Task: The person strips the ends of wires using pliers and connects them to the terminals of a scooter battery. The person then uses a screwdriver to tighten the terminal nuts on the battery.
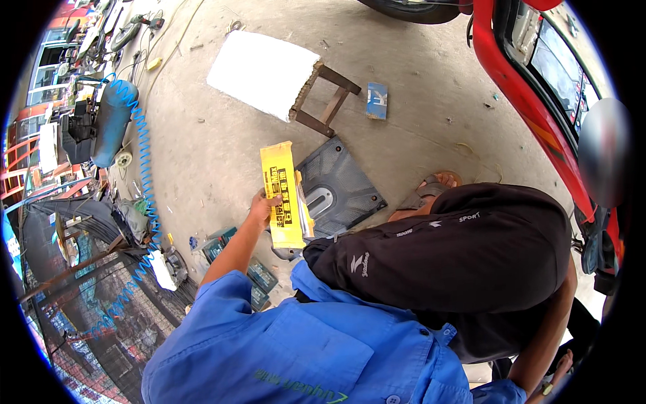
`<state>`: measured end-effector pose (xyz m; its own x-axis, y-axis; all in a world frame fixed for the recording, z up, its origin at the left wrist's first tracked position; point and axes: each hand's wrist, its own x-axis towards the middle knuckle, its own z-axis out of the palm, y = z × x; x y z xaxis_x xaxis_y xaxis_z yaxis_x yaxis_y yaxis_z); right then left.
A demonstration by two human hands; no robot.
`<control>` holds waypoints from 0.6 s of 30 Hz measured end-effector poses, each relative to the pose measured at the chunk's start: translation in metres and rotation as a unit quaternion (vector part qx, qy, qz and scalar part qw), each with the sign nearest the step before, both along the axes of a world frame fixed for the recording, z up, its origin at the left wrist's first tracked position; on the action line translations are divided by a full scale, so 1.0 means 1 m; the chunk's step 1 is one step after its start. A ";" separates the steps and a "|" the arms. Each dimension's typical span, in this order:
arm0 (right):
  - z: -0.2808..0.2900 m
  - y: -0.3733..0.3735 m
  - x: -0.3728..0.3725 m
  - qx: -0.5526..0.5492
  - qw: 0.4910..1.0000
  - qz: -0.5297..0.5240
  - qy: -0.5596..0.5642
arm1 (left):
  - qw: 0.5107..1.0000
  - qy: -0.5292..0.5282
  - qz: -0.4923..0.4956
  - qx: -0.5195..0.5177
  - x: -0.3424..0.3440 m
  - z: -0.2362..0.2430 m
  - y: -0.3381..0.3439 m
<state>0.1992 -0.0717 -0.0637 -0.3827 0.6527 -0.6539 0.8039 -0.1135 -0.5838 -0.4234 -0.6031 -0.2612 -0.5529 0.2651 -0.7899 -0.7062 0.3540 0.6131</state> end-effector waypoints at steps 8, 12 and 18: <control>-0.008 0.007 0.005 -0.011 1.000 -0.007 0.020 | 0.969 -0.187 0.057 0.149 -0.021 0.007 0.002; 0.005 0.002 -0.017 -0.003 1.000 0.011 0.029 | 0.953 -0.232 0.063 0.184 -0.032 0.000 0.004; 0.054 -0.028 -0.113 0.133 0.970 0.200 -0.022 | 0.984 -0.137 -0.041 0.101 -0.040 -0.014 0.004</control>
<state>0.0859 -0.0992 -0.0095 -0.6156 0.6060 -0.5038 0.7775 0.3631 -0.5134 -0.4635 -0.5994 -0.2752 -0.2958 0.4672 -0.8332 -0.8292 0.3075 0.4668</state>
